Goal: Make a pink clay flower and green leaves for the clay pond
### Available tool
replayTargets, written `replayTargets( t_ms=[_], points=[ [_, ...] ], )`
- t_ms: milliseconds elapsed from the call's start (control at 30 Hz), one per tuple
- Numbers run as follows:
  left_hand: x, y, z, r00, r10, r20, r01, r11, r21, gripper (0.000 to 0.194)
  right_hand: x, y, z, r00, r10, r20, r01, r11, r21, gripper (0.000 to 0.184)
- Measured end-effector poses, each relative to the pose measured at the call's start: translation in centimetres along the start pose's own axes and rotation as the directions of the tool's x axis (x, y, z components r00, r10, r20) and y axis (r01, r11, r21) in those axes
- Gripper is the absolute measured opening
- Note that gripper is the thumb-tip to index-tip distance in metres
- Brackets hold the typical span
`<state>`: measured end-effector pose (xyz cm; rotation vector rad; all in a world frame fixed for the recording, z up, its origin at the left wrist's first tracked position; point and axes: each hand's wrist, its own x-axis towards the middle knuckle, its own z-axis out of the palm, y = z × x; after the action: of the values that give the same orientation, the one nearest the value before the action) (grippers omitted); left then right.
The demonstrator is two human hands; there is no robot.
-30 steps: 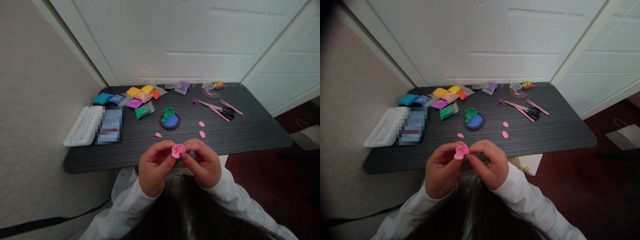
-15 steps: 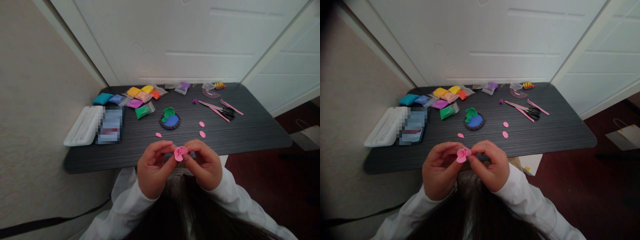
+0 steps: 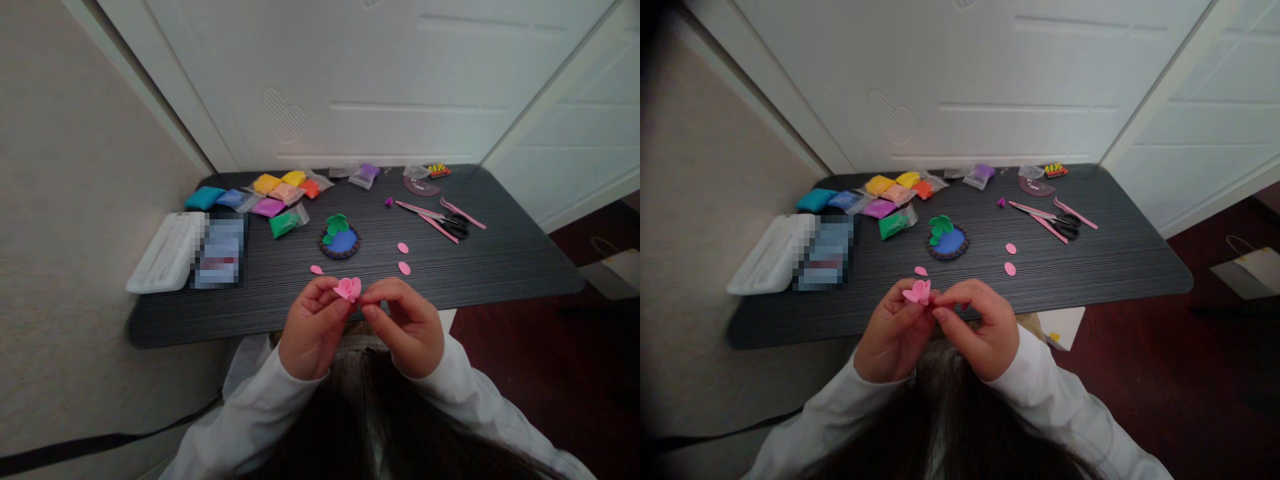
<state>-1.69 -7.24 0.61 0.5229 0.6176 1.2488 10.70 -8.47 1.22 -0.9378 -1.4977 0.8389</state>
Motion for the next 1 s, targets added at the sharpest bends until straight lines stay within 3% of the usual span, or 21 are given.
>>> replayTargets(
  t_ms=[167,400,567,800,1000],
  points=[
    [0.2,-0.3,0.1,0.997,-0.083,0.009,0.083,0.994,-0.072,0.013,0.0,0.2,0.1,0.999,0.048,-0.023,-0.048,0.999,-0.003,0.013],
    [0.2,-0.5,0.0,0.999,-0.045,-0.005,0.045,0.999,0.0,0.011,0.1,0.5,0.3,0.995,0.085,-0.045,-0.086,0.996,-0.019,0.009],
    [0.2,-0.5,-0.1,0.999,-0.03,0.045,0.03,1.0,0.006,0.015,0.1,0.6,0.2,0.996,0.081,-0.031,-0.081,0.996,-0.024,0.011],
    [0.5,-0.5,-0.2,0.996,-0.09,-0.009,0.089,0.993,-0.083,0.012,0.1,0.3,0.2,0.998,0.061,0.02,-0.061,0.997,-0.042,0.016],
    [1.4,-0.1,-1.0,0.992,-0.122,-0.02,0.117,0.979,-0.17,0.013,0.1,1.0,-0.1,0.997,0.068,-0.026,-0.07,0.995,-0.067,0.015]
  ],
)
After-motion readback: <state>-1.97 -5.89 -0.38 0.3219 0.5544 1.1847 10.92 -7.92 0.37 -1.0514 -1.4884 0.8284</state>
